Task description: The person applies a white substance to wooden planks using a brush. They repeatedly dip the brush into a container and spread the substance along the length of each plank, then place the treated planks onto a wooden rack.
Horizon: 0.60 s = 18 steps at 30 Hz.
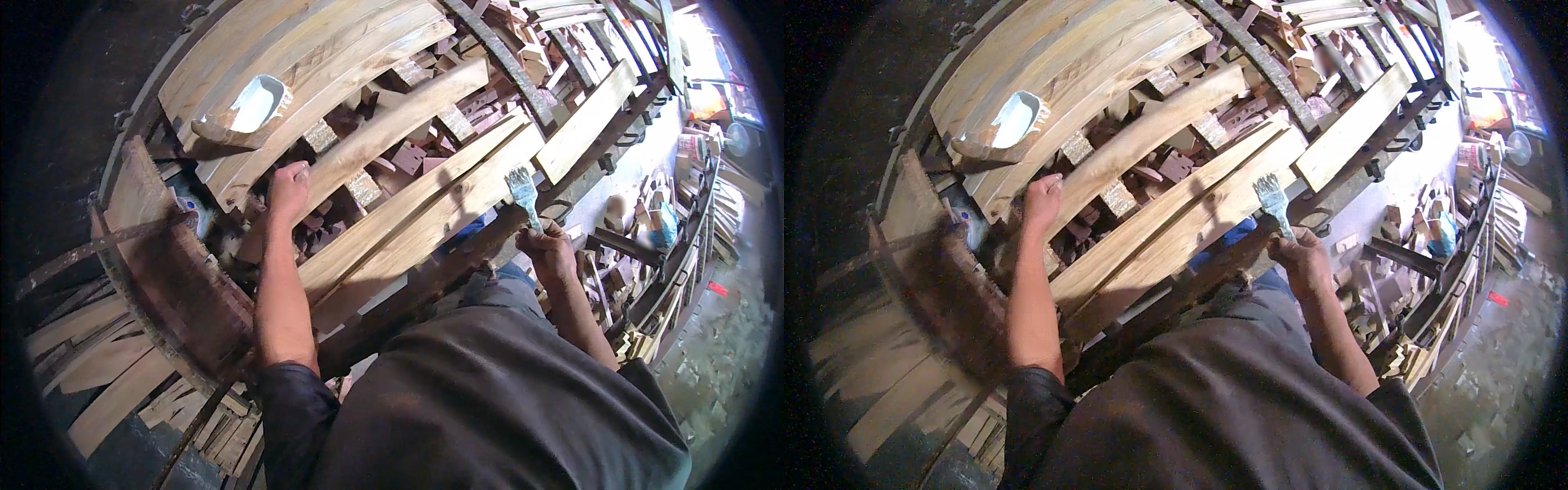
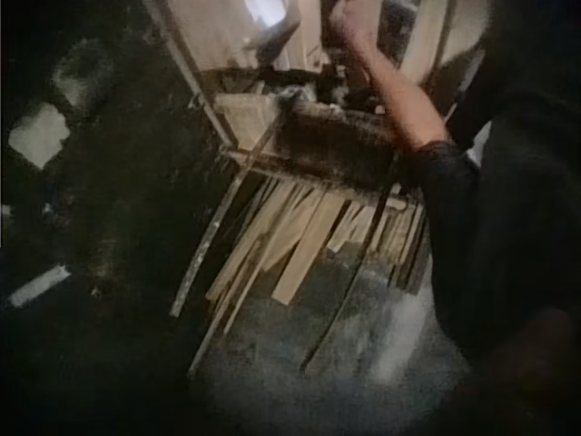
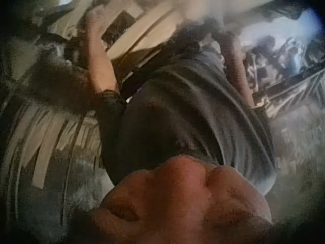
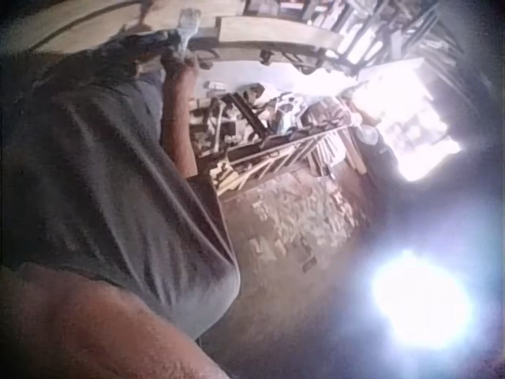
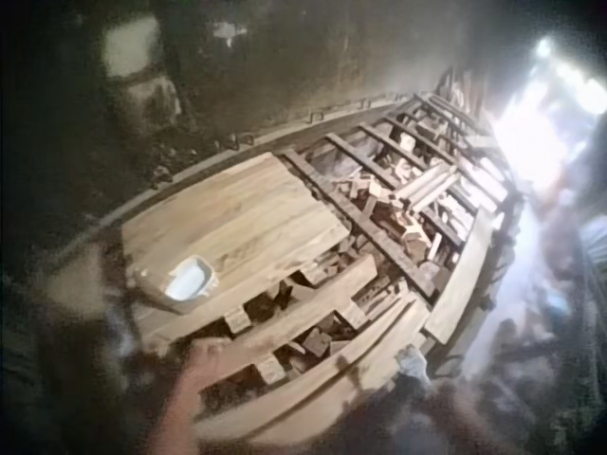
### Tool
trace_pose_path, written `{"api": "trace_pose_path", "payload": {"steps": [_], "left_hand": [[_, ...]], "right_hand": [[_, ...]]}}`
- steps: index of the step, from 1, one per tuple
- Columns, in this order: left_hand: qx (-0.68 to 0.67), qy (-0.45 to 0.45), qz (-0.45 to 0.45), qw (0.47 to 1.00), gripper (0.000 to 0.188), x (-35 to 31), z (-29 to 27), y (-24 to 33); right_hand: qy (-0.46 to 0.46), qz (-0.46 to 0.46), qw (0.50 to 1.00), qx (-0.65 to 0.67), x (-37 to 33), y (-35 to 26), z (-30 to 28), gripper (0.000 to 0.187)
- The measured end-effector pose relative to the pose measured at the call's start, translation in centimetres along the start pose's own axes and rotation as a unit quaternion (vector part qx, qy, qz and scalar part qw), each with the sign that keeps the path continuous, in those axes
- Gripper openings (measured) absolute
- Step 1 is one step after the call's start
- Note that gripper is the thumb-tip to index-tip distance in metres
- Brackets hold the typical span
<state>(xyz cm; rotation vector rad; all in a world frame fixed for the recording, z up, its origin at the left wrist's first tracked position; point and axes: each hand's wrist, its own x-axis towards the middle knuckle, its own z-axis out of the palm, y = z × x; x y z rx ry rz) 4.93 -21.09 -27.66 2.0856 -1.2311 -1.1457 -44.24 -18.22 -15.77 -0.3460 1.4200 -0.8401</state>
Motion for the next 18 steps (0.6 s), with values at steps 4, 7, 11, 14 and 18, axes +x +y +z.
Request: {"api": "trace_pose_path", "payload": {"steps": [4, 7, 11, 14, 18], "left_hand": [[0.155, 0.211, 0.125, 0.957, 0.037, -2.0, 2.3, -1.3], [0.162, 0.263, 0.181, 0.934, 0.034, -5.7, 6.5, -0.5], [0.099, 0.125, 0.201, 0.967, 0.042, -10.7, 11.8, 2.7], [0.144, 0.119, 0.144, 0.972, 0.056, -12.8, 13.2, 3.0], [0.178, 0.062, 0.034, 0.982, 0.058, -12.3, 12.9, 1.0]], "right_hand": [[-0.003, 0.007, 1.000, -0.023, 0.2, 0.1, 0.0, 0.014], [0.012, 0.028, 0.999, -0.020, 0.4, 0.0, 0.3, 0.015], [-0.001, 0.019, 1.000, -0.003, 0.8, 0.3, 0.2, 0.017], [0.008, 0.019, 1.000, -0.006, 0.9, 0.3, 0.3, 0.016], [0.011, 0.022, 1.000, 0.000, 0.4, -0.1, 1.0, 0.014]]}}
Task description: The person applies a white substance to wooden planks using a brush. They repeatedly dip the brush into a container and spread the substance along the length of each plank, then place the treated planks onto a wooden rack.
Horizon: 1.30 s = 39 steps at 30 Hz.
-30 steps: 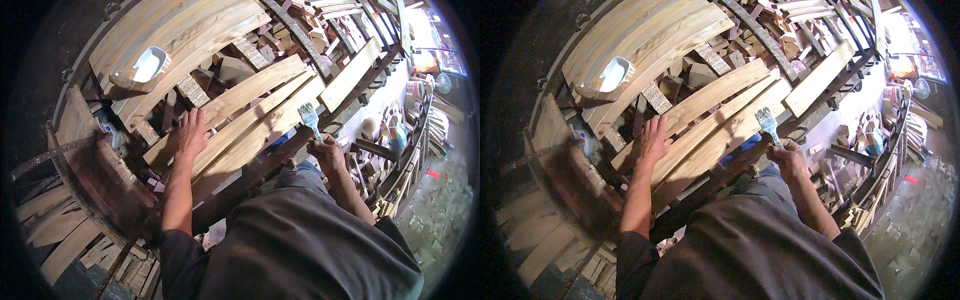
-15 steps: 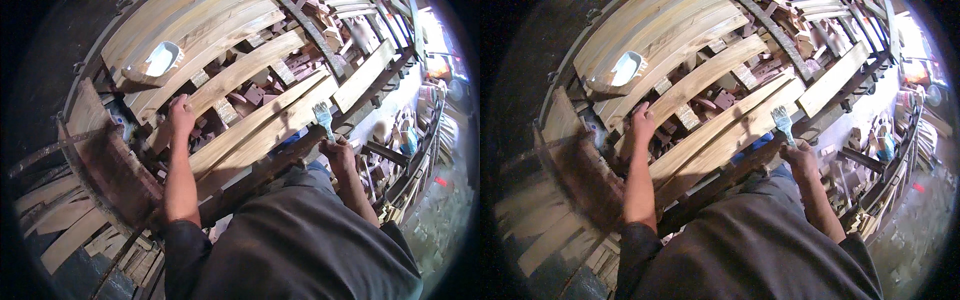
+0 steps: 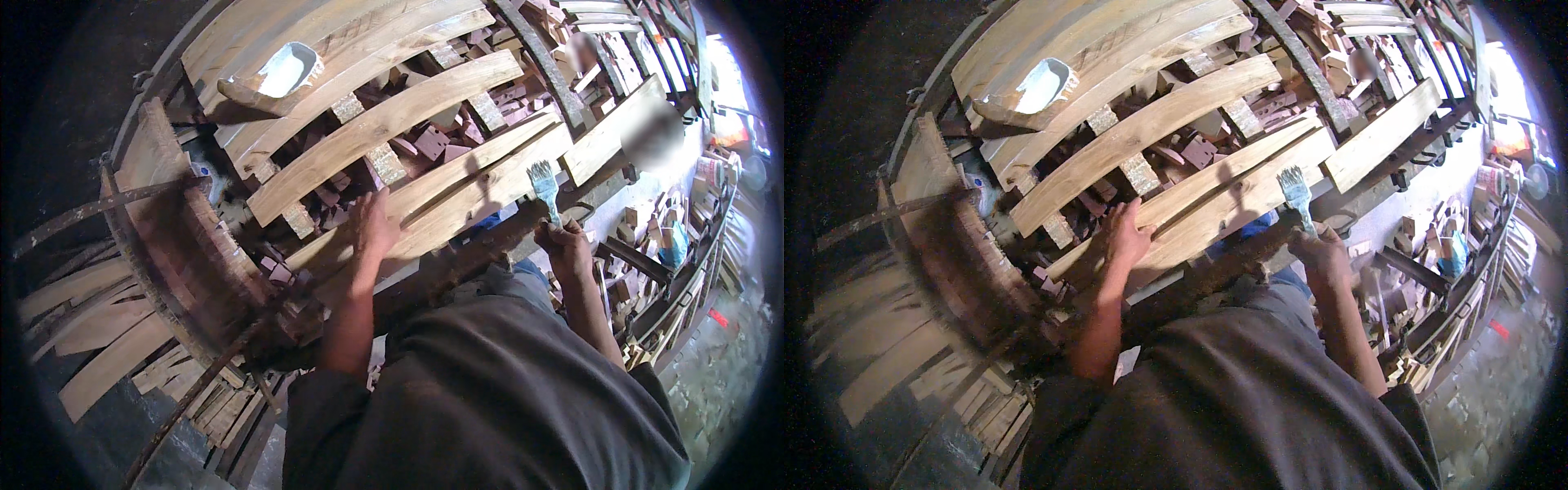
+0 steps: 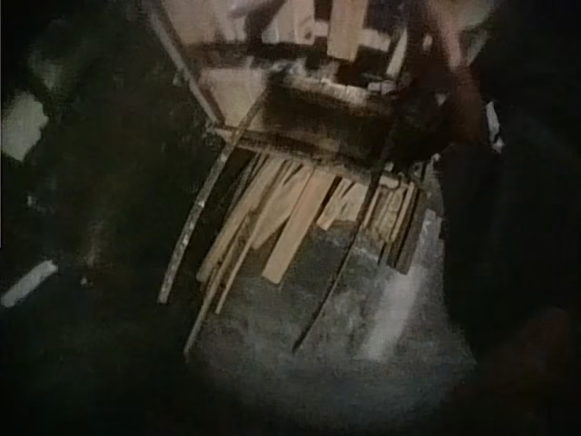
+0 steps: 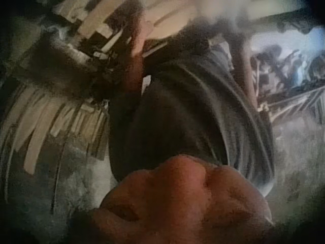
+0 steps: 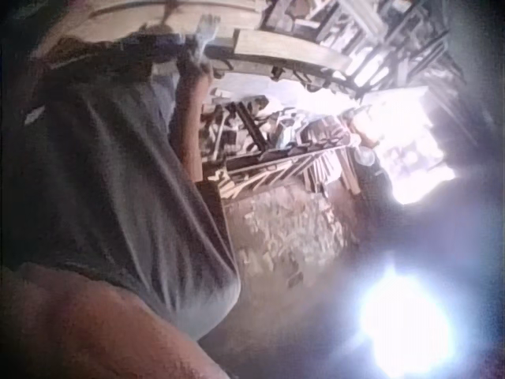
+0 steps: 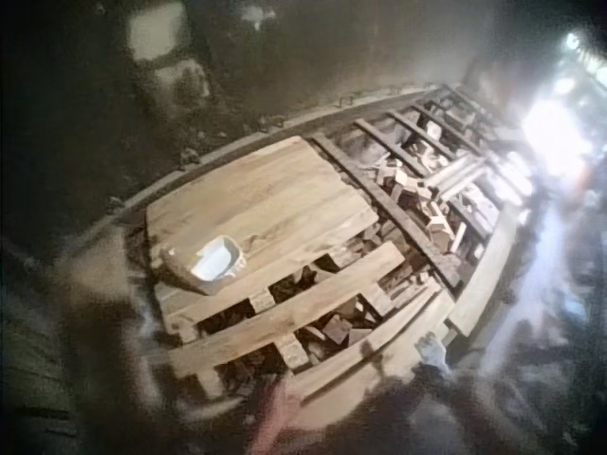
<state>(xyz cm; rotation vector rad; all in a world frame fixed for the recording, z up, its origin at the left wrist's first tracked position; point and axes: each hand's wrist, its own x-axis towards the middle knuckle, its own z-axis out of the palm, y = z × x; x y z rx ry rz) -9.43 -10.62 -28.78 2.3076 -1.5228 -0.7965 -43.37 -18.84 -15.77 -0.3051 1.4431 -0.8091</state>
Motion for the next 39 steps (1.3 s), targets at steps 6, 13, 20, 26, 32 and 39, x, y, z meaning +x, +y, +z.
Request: {"api": "trace_pose_path", "payload": {"steps": [6, 13, 20, 26, 32, 39], "left_hand": [[-0.089, -0.089, -0.017, 0.992, 0.052, 3.5, -3.6, -0.9], [0.033, 0.031, 0.091, 0.995, 0.056, 3.8, -7.0, 0.5], [0.073, 0.074, 0.241, 0.965, 0.052, 0.6, -5.9, -0.6], [0.185, 0.252, 0.095, 0.945, 0.039, 1.1, -7.8, -3.4], [0.224, 0.140, 0.171, 0.949, 0.024, 1.2, -8.3, -4.0], [0.006, 0.141, 0.074, 0.987, 0.048, -0.1, -3.9, -5.8]], "right_hand": [[-0.010, -0.004, 1.000, -0.022, 0.3, 0.7, -1.9, 0.013], [0.011, -0.006, 1.000, -0.015, -0.1, 0.7, -2.1, 0.013], [-0.024, -0.017, 1.000, 0.000, 0.3, 1.0, -2.4, 0.012], [0.000, -0.009, 1.000, -0.018, 0.0, 0.5, -1.9, 0.012], [-0.001, -0.012, 1.000, -0.026, -0.2, 0.4, -0.4, 0.013], [-0.005, -0.013, 1.000, -0.026, 0.1, 0.7, -1.7, 0.016]]}}
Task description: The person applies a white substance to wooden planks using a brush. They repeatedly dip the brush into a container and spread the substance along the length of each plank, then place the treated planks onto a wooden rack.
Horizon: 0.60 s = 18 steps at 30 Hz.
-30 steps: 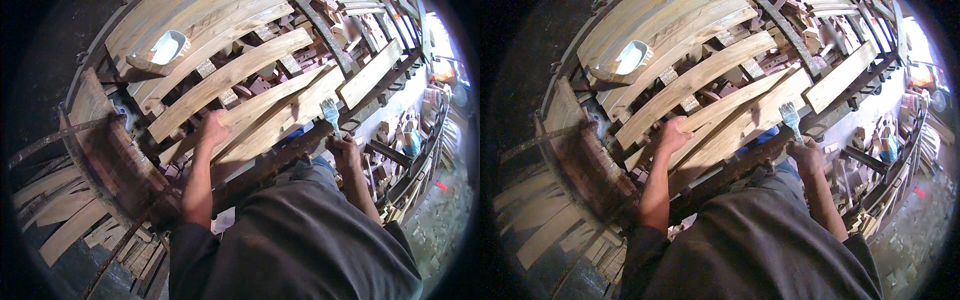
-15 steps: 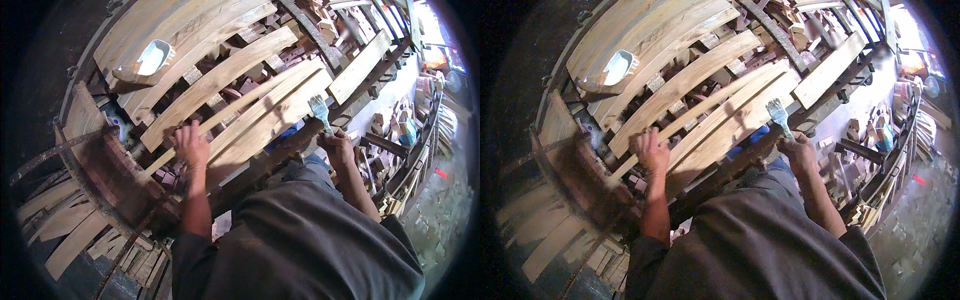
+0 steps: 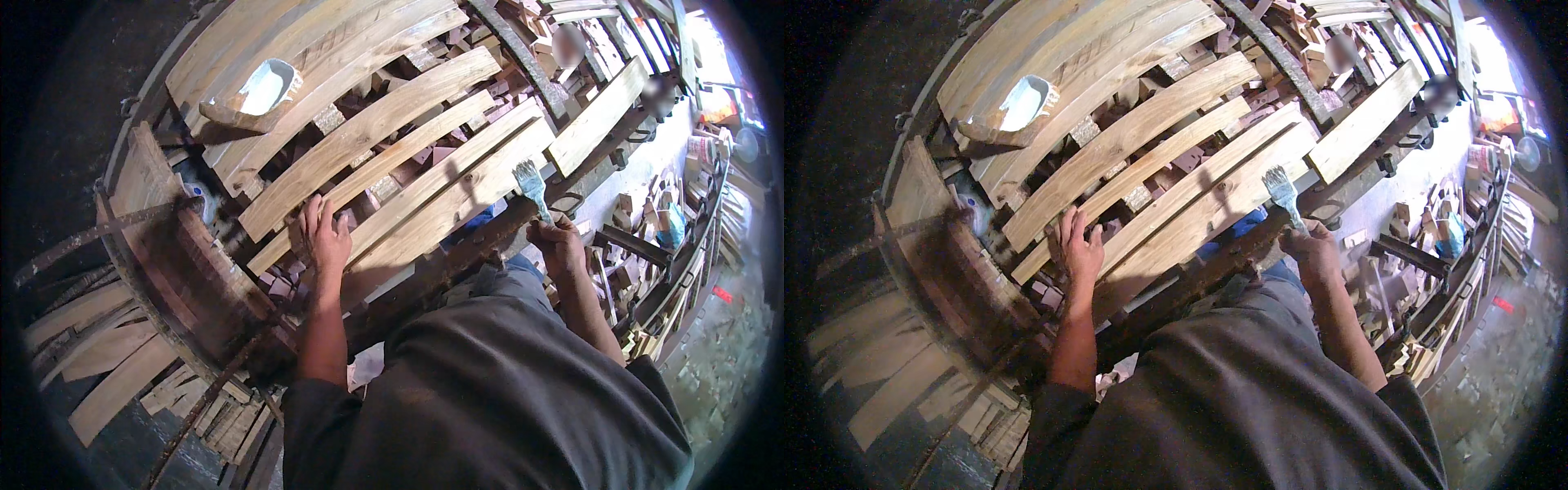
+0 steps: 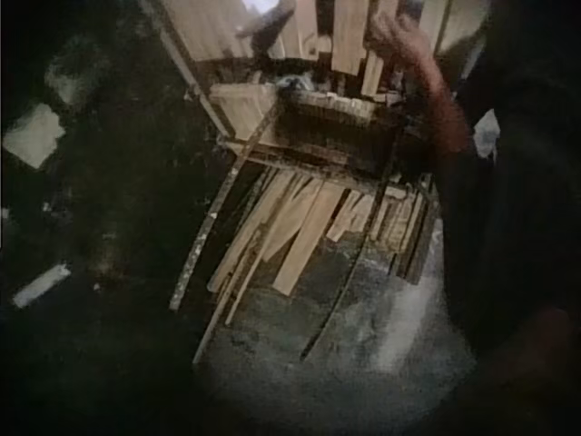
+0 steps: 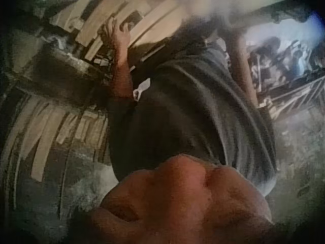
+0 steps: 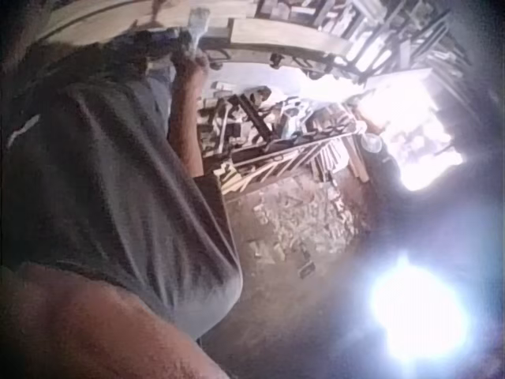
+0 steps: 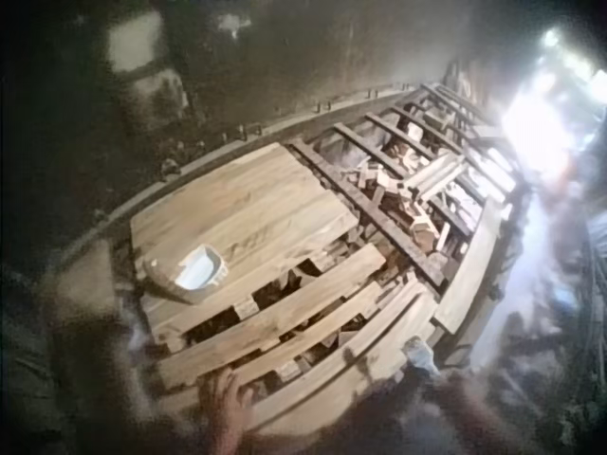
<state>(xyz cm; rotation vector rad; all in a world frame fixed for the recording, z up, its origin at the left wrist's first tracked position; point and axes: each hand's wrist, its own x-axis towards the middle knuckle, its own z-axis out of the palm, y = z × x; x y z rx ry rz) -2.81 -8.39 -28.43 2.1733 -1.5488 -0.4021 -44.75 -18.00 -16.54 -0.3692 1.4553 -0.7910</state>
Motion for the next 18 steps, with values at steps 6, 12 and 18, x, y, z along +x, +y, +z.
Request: {"api": "trace_pose_path", "payload": {"steps": [6, 12, 18], "left_hand": [[0.054, -0.055, 0.050, 0.996, 0.070, 6.2, 0.0, 4.3], [0.112, -0.200, -0.003, 0.973, 0.097, 10.9, 1.4, 7.1], [0.059, -0.149, -0.016, 0.987, 0.088, 10.8, 2.0, 7.1]], "right_hand": [[0.017, 0.005, 0.999, -0.031, 0.2, 0.2, 0.2, 0.017], [-0.014, -0.063, 0.991, -0.113, 0.4, 1.2, -1.3, 0.012], [-0.024, -0.071, 0.982, -0.175, 1.3, 1.8, -2.5, 0.009]]}}
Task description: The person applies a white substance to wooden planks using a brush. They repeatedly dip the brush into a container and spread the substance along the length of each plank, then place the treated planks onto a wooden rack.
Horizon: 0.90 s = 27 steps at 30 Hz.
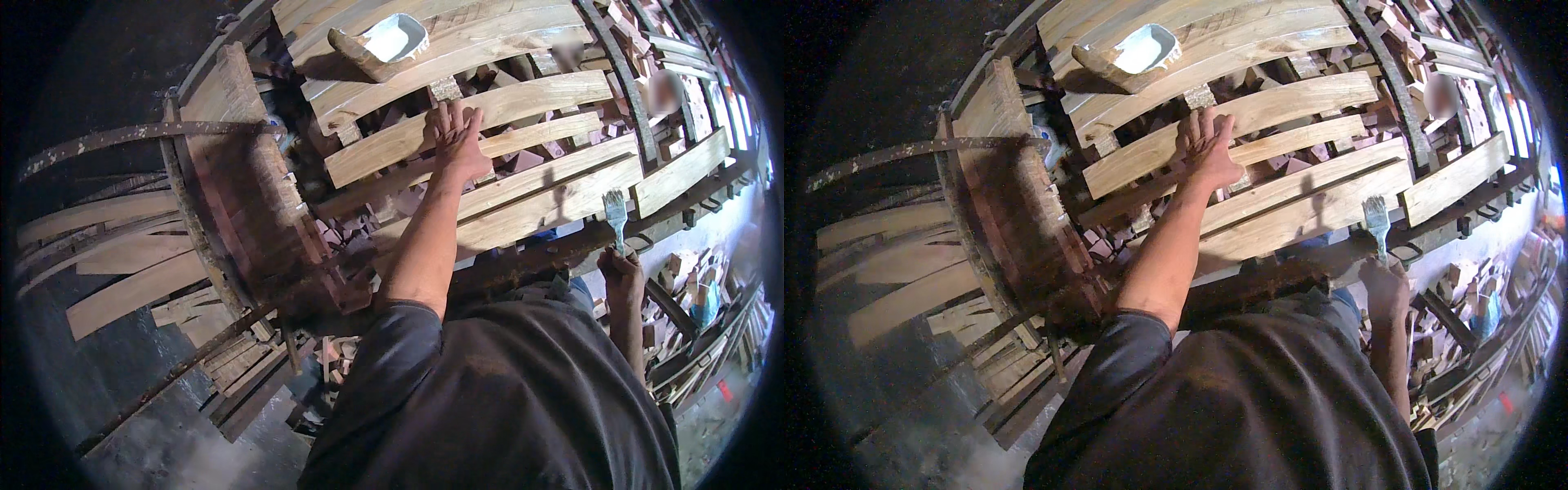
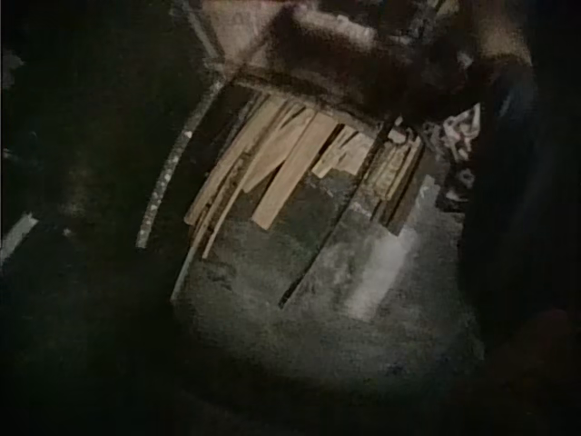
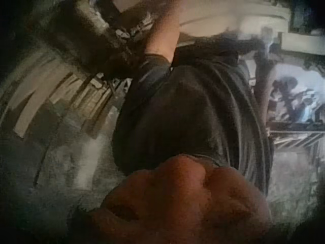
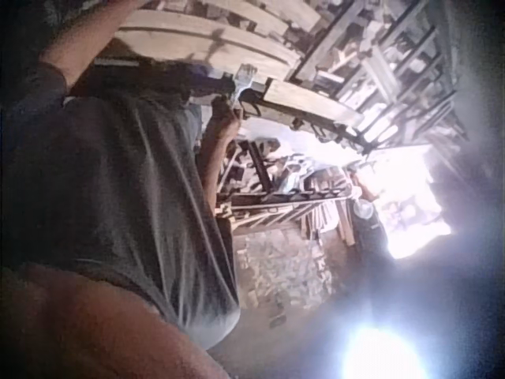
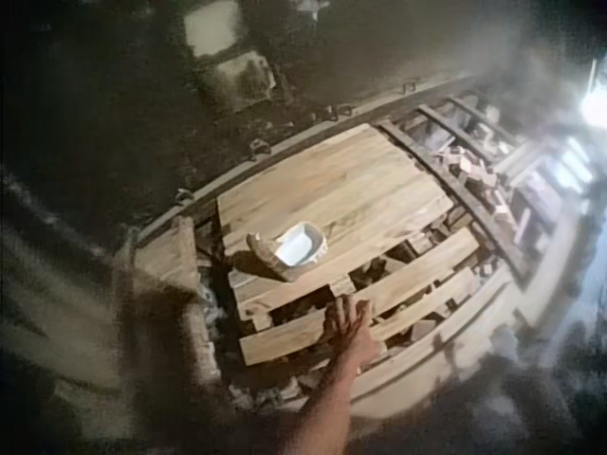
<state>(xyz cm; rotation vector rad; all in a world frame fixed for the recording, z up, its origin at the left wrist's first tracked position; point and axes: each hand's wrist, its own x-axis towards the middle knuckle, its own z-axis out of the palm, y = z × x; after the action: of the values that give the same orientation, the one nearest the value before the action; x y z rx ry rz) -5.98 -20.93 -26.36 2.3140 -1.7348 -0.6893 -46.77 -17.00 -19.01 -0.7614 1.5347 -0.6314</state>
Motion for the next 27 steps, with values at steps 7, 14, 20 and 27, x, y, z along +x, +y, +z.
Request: {"api": "trace_pose_path", "payload": {"steps": [7, 14, 20, 27], "left_hand": [[-0.054, 0.044, 0.038, 0.997, 0.079, -1.7, 2.4, -0.3], [0.000, 0.038, 0.062, 0.997, 0.061, -6.6, 0.7, -1.5], [0.144, -0.009, 0.183, 0.972, 0.055, -5.1, -0.5, -4.9], [0.114, 0.047, 0.113, 0.986, 0.046, -5.9, 1.1, -4.0]], "right_hand": [[-0.063, -0.006, 0.997, 0.045, 0.5, -0.1, 0.6, 0.017], [0.022, 0.065, 0.985, 0.161, -1.0, -2.4, 1.8, 0.027], [0.026, 0.052, 0.981, 0.183, -1.3, -1.3, 0.5, 0.018], [0.039, 0.061, 0.978, 0.194, -1.6, -2.1, 1.0, 0.017]]}}
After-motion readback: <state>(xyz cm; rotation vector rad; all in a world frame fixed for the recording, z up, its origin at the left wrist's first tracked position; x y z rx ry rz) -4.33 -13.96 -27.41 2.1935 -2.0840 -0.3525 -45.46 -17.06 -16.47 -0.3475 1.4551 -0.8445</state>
